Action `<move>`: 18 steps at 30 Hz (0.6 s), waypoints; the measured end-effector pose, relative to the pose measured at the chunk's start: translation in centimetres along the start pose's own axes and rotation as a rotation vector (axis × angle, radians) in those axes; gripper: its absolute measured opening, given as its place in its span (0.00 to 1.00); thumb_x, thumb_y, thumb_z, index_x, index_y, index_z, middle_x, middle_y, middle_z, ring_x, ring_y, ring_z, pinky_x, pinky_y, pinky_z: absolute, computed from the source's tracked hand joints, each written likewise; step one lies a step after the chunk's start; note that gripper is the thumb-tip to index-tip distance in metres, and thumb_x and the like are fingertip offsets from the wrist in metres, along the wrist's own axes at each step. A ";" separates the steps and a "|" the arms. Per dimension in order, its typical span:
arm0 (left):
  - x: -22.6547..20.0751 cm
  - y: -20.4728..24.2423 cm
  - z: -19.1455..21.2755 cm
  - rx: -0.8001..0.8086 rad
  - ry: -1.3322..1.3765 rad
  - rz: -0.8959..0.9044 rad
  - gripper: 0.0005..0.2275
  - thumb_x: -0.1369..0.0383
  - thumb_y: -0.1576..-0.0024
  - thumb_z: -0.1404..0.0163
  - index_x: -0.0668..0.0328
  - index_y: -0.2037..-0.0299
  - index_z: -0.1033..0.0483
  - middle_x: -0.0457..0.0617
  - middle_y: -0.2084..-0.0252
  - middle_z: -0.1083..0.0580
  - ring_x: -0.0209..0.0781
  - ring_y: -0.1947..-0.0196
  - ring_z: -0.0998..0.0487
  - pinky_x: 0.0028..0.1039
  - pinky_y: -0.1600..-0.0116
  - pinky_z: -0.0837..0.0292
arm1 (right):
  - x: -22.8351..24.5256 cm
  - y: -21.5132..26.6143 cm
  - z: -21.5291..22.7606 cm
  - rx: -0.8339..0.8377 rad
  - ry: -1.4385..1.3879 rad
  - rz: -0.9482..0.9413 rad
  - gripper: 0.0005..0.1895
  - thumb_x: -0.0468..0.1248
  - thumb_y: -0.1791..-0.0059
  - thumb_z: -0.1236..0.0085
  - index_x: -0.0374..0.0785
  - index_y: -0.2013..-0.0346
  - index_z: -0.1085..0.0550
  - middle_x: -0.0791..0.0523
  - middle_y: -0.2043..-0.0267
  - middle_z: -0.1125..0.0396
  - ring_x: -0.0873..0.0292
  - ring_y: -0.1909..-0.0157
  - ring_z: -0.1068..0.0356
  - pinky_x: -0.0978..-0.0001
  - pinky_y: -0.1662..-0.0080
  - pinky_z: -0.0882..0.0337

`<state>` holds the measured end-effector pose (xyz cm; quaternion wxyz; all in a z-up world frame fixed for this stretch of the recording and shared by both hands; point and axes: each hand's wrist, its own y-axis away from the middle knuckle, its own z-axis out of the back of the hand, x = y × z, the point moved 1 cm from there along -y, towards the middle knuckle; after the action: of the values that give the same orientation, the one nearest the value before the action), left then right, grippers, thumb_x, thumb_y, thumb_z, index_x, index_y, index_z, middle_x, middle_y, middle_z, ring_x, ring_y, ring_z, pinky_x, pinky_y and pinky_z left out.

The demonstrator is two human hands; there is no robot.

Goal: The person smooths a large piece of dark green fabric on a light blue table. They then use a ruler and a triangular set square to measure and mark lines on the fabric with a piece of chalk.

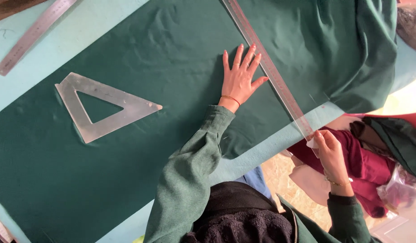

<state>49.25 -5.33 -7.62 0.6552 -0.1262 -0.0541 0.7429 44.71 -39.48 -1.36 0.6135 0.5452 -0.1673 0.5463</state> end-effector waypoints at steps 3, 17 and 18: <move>-0.2 -0.1 -0.4 -0.051 0.029 -0.021 0.31 0.36 0.36 0.61 0.45 0.32 0.31 0.43 0.24 0.45 0.56 0.25 0.45 0.70 0.28 0.50 | 0.6 -0.1 0.7 -0.066 0.087 0.050 0.15 0.40 0.37 0.55 0.37 0.65 0.29 0.57 0.77 0.39 0.66 0.79 0.44 0.76 0.74 0.44; -9.0 4.1 2.1 -0.111 0.197 -0.211 0.18 0.57 0.45 0.41 0.54 0.48 0.26 0.52 0.45 0.27 0.52 0.34 0.32 0.74 0.27 0.53 | 6.1 -7.6 -2.5 -0.191 0.252 0.429 0.05 0.40 0.44 0.34 0.43 0.56 0.20 0.58 0.68 0.27 0.66 0.69 0.35 0.69 0.59 0.31; -9.6 5.0 2.2 -0.109 0.198 -0.215 0.18 0.57 0.45 0.41 0.54 0.48 0.26 0.52 0.45 0.27 0.52 0.34 0.32 0.74 0.27 0.53 | 5.8 -8.3 -2.6 -0.194 0.251 0.426 0.05 0.40 0.44 0.34 0.43 0.56 0.20 0.58 0.68 0.27 0.66 0.69 0.35 0.69 0.59 0.31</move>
<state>44.95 -15.33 -5.58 0.7254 -0.2276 -0.0427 0.6483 52.84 -32.84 -1.65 0.5500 0.3643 -0.2527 0.7078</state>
